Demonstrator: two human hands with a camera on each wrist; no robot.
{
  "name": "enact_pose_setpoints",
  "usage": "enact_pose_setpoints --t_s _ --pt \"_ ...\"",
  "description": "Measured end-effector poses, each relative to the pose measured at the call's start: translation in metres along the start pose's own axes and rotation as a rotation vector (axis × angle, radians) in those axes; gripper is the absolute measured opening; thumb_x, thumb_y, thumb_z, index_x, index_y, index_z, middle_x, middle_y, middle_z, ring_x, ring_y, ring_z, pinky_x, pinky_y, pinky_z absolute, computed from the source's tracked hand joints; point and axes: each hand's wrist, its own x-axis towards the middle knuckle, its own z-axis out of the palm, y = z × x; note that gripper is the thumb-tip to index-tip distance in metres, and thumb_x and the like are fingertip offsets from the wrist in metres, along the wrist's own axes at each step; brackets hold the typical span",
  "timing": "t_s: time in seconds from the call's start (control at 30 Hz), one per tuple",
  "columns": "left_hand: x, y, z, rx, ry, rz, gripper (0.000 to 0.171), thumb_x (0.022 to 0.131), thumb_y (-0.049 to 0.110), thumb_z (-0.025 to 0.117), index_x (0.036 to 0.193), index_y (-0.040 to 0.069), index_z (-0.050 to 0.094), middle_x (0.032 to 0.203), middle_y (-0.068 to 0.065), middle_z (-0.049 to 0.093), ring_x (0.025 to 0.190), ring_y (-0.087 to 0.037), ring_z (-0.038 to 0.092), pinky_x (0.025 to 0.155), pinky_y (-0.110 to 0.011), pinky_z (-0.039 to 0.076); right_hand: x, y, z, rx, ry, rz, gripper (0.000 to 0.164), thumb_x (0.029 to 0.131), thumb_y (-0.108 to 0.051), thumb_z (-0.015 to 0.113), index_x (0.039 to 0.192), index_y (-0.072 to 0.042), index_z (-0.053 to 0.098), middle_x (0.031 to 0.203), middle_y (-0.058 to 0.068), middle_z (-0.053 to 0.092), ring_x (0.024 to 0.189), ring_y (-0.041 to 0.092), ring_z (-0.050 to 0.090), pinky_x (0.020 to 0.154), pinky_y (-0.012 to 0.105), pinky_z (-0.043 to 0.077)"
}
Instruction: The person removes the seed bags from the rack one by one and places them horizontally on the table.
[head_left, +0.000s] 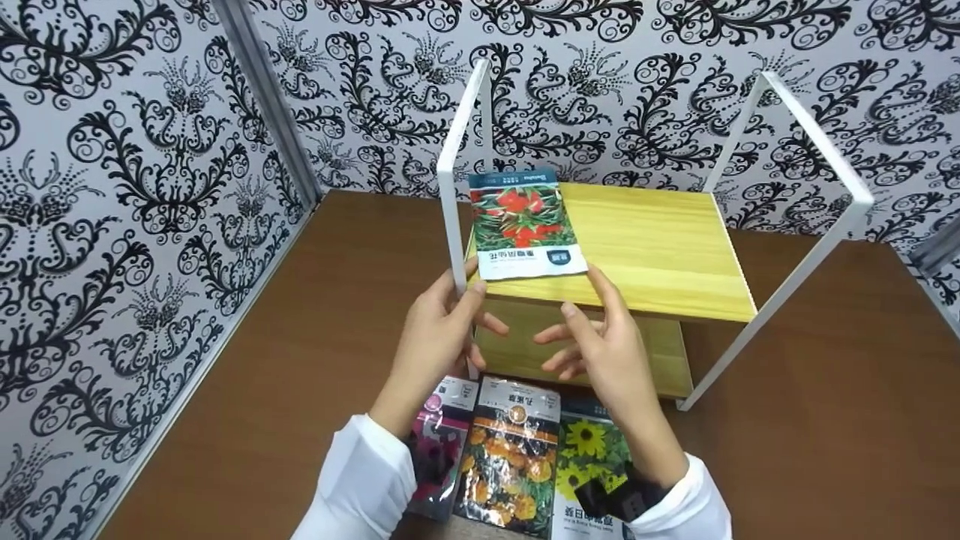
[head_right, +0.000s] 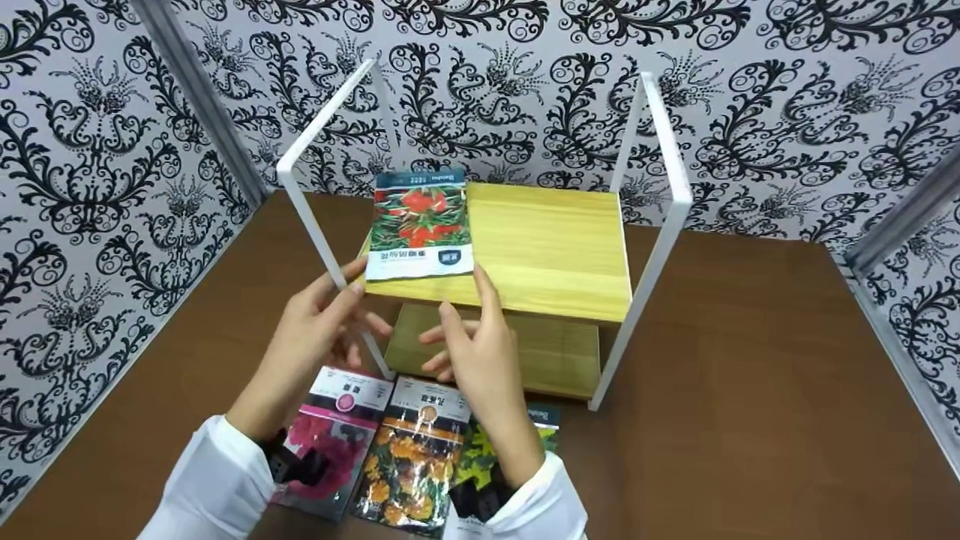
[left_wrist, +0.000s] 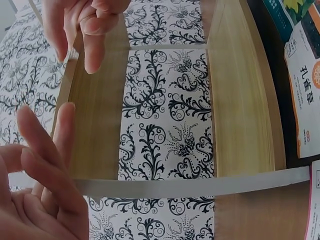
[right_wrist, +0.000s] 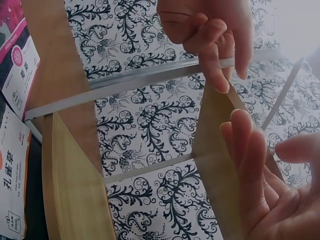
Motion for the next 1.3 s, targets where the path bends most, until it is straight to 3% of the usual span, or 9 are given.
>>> enact_pose_setpoints --t_s 0.27,0.5,0.8,0.9,1.07,1.3 --pt "-0.005 0.0 0.005 0.02 0.064 0.015 0.046 0.09 0.04 0.05 0.131 0.025 0.038 0.071 -0.006 0.064 0.048 -0.03 0.057 0.043 -0.035 0.047 -0.01 -0.002 0.001 -0.029 -0.02 -0.004 0.063 0.091 -0.03 0.05 0.143 -0.022 0.015 0.087 0.015 0.067 0.06 0.038 0.061 0.05 0.042 0.05" --pt "-0.008 -0.001 0.007 -0.002 0.074 0.024 0.045 0.09 0.039 0.049 0.13 0.021 0.038 0.074 -0.005 0.065 0.051 -0.029 0.058 0.047 -0.039 0.05 -0.019 -0.001 0.002 -0.034 -0.035 -0.004 0.063 0.091 -0.03 0.05 0.143 -0.023 0.016 0.088 0.014 0.067 0.06 0.034 0.062 0.051 0.041 0.051" --pt "-0.007 0.0 0.006 -0.002 0.101 0.034 0.031 0.091 0.038 0.048 0.115 0.018 0.046 0.074 -0.004 0.066 0.051 -0.026 0.059 0.041 -0.032 0.046 -0.029 -0.002 0.002 -0.047 -0.033 0.002 0.061 0.093 -0.022 0.048 0.143 -0.023 0.015 0.088 0.014 0.067 0.063 0.035 0.062 0.053 0.039 0.051" --pt "-0.01 0.009 0.007 -0.021 0.11 0.013 0.03 0.092 0.031 0.049 0.117 0.015 0.047 0.074 -0.006 0.066 0.051 -0.026 0.059 0.042 -0.029 0.046 -0.032 -0.003 0.002 -0.06 -0.031 0.002 0.061 0.093 -0.022 0.048 0.143 -0.024 0.015 0.087 0.013 0.067 0.063 0.033 0.062 0.054 0.039 0.051" --pt "-0.019 0.032 0.008 -0.02 0.131 -0.011 0.026 0.093 0.017 0.048 0.116 0.005 0.048 0.078 -0.012 0.066 0.055 -0.03 0.06 0.049 -0.037 0.05 -0.035 -0.003 0.003 -0.092 -0.027 -0.008 0.062 0.092 -0.025 0.05 0.143 -0.024 0.015 0.087 0.011 0.067 0.062 0.029 0.063 0.054 0.039 0.051" --pt "-0.019 0.035 0.008 -0.02 0.133 -0.004 0.019 0.093 0.014 0.048 0.107 0.002 0.049 0.077 -0.013 0.066 0.059 -0.036 0.06 0.049 -0.038 0.051 -0.037 -0.006 0.001 -0.115 0.001 -0.014 0.057 0.092 -0.024 0.049 0.142 -0.023 0.021 0.087 0.01 0.067 0.063 0.03 0.063 0.055 0.039 0.051"
